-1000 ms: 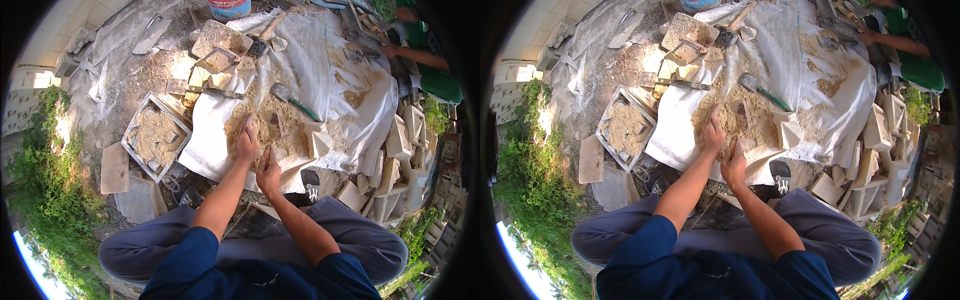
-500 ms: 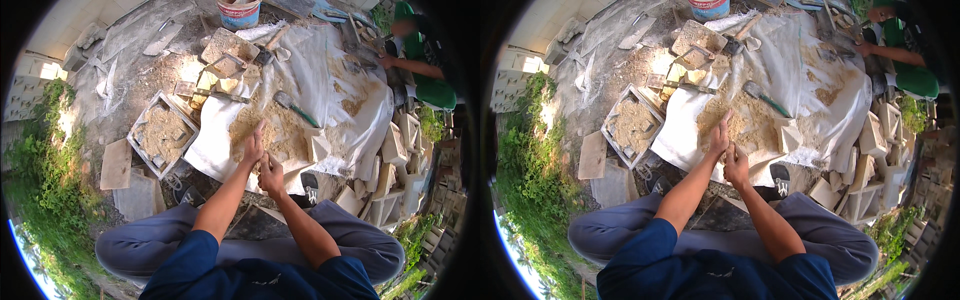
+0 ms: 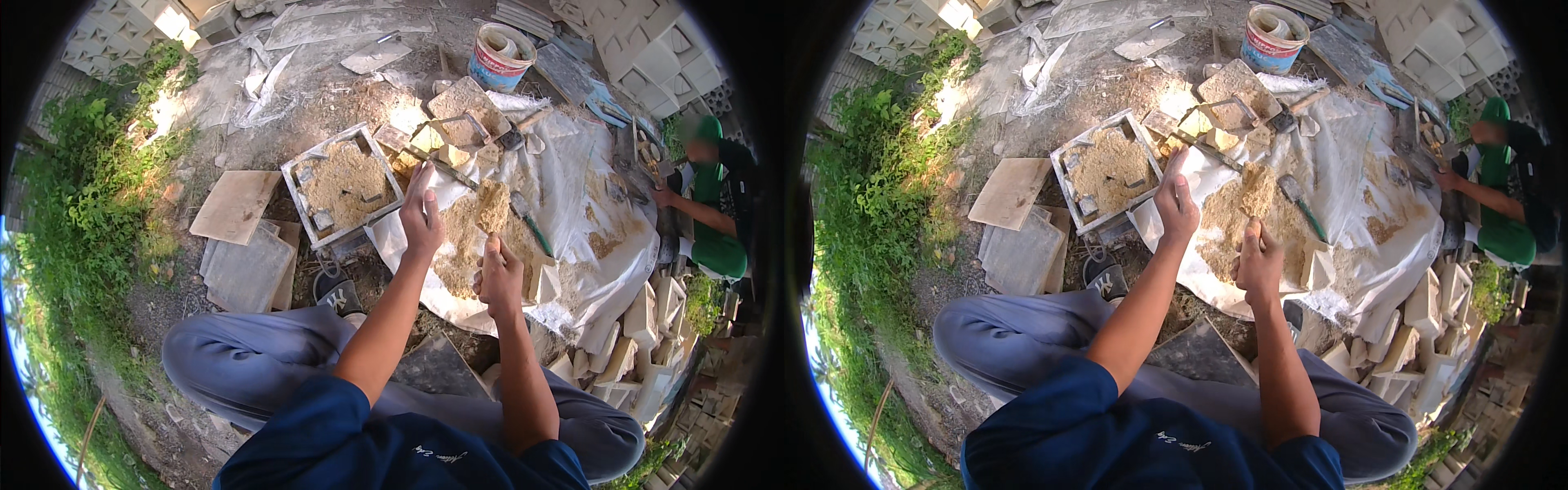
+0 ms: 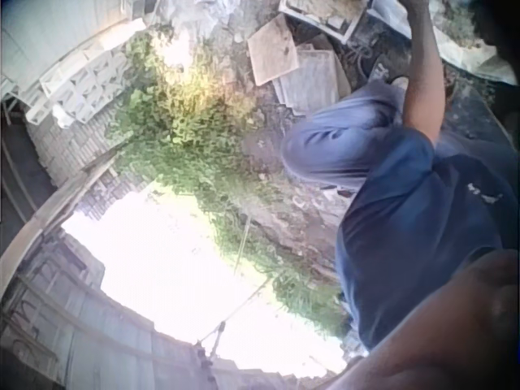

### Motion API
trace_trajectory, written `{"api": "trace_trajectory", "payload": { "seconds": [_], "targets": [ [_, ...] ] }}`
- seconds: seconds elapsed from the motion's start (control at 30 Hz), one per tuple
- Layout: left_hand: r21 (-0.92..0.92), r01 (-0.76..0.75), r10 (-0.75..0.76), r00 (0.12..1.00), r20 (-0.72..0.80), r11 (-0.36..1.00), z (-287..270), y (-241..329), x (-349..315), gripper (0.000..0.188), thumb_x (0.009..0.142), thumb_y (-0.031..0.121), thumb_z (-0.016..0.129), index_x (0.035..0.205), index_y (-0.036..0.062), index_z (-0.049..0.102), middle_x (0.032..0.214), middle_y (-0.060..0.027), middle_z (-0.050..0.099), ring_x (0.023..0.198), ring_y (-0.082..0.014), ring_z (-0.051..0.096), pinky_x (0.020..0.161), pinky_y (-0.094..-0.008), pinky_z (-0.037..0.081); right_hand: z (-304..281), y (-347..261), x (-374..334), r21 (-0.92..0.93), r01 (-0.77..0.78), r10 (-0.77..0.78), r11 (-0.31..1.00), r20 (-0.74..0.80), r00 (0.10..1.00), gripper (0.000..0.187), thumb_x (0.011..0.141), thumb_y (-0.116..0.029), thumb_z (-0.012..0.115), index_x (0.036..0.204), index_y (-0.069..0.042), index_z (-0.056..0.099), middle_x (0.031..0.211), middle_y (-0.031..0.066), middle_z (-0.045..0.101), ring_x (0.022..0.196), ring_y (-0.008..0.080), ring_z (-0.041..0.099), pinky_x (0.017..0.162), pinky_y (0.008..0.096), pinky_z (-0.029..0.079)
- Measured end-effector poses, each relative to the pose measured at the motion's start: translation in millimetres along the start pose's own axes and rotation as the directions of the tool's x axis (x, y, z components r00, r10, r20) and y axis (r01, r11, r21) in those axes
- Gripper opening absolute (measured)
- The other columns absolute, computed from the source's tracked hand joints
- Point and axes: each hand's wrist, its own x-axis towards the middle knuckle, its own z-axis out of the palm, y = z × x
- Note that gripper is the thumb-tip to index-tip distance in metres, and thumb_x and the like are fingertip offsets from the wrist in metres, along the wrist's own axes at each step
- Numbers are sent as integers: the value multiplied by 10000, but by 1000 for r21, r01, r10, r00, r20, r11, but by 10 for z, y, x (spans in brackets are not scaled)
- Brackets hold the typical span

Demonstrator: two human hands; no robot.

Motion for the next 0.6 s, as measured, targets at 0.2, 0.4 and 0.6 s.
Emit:
{"api": "trace_trajectory", "payload": {
  "seconds": [0.2, 0.4, 0.6],
  "targets": [
    [-5, 173, -166, 940, -299, 985, -781, -372, -24, 698, 1108, 443, 180, 1350, -88, 562, 1383, -265, 583, 1366, -394, 501, 1150, -461, 354, 567, -262, 50, -66, 24, -11, 998, 191, 982, 428, 1044, -269, 579, 1408, -47, 545, 779, 33, 552, 513, 107, 538, 391, 280, 425],
    [-31, 298, -294, 911, -291, 954, -967, -674, 47, 768, 1088, 538, 169, 1408, -64, 522, 1468, -257, 514, 1412, -384, 443, 1181, -449, 305, 1111, -200, 67, -226, 153, -50, 962, 405, 913, 375, 1037, -184, 579, 1367, -8, 570, 779, 40, 569, 473, 117, 535, 418, 290, 439],
    [97, 243, -227, 962, -155, 965, -908, -882, 218, 754, 1083, 527, 154, 1438, -40, 500, 1455, -259, 521, 1391, -398, 456, 1166, -448, 323, 1337, 387, 320, -493, 612, -440, 618, 429, 789, 482, 982, -140, 620, 1426, 12, 509, 870, 219, 687, 639, 286, 641, 648, 394, 512]
  ]
}}
